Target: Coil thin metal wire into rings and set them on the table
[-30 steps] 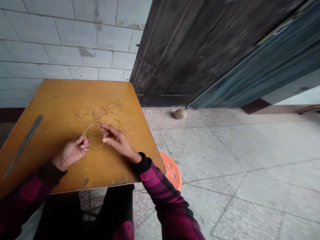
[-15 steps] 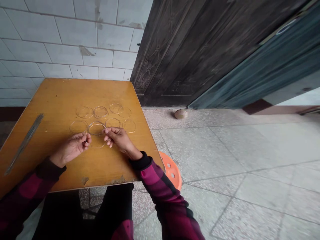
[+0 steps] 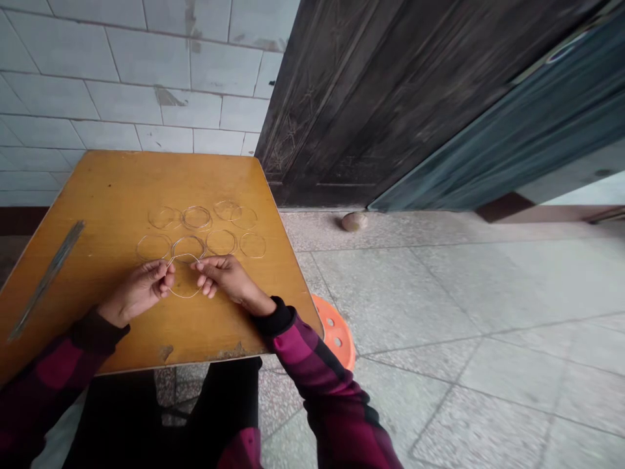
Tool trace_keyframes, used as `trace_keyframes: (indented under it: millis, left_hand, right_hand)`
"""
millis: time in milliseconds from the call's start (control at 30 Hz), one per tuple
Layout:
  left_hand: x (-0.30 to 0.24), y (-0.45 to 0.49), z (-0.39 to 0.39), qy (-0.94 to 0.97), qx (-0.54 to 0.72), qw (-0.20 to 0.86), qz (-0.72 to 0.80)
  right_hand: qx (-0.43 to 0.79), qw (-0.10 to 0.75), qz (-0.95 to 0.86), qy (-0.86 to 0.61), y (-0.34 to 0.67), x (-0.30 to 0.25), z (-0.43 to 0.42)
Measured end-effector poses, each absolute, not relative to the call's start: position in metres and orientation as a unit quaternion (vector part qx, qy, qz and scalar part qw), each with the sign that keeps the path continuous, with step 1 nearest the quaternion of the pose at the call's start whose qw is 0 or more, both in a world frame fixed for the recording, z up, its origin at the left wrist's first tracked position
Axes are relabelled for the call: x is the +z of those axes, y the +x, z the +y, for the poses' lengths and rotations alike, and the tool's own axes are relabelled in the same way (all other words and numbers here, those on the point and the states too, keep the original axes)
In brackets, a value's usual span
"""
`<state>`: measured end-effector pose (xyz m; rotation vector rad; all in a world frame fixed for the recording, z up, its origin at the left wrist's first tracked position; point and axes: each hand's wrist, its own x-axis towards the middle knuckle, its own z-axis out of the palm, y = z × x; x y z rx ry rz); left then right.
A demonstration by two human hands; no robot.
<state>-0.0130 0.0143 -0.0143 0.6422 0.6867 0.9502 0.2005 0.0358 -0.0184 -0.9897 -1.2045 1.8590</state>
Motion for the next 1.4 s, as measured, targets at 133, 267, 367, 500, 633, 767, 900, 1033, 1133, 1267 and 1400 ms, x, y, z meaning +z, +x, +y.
trace_keyframes:
  millis: [133,267,367,500,633,767,900,1033,1133,1267,1400]
  left_hand:
    - [-0.016,-0.014,0.017,0.247,0.432,0.815,0.299]
    - [-0.017,-0.015,0.019,0.212,0.389,0.845,0.3]
    - [-0.017,-0.016,0.02,0.212,0.365,0.853,0.306]
    - [-0.017,-0.017,0.02,0.215,0.349,0.859,0.305]
    - [-0.017,-0.018,0.019,0.206,0.348,0.862,0.305]
    - [-0.017,-0.017,0.019,0.198,0.346,0.864,0.307]
    - [-0.018,-0.017,0.019,0.191,0.335,0.871,0.305]
    - [-0.019,-0.018,0.018,0.183,0.322,0.881,0.295]
    - [-0.02,-0.018,0.017,0.181,0.318,0.884,0.291]
    - [-0.019,-0.017,0.017,0.201,0.319,0.878,0.293]
    - [-0.021,-0.016,0.016,0.211,0.318,0.871,0.31]
  right_hand:
    - [0.711,0.338,-0.481,-0.385,0.202,-0.02,0.035]
    - [0.701,0.329,-0.502,-0.386,0.202,-0.021,0.035]
    - [0.694,0.315,-0.518,-0.389,0.202,-0.021,0.034]
    - [0.68,0.292,-0.544,-0.395,0.202,-0.019,0.033]
    - [0.667,0.281,-0.559,-0.405,0.201,-0.019,0.033]
    - [0.65,0.286,-0.571,-0.411,0.201,-0.018,0.033]
    - [0.632,0.282,-0.589,-0.416,0.201,-0.019,0.033]
    - [0.601,0.273,-0.626,-0.415,0.2,-0.019,0.03]
    - [0.567,0.273,-0.656,-0.417,0.2,-0.017,0.027]
    - [0.534,0.272,-0.677,-0.427,0.198,-0.013,0.024]
    - [0.516,0.269,-0.693,-0.425,0.197,-0.013,0.025]
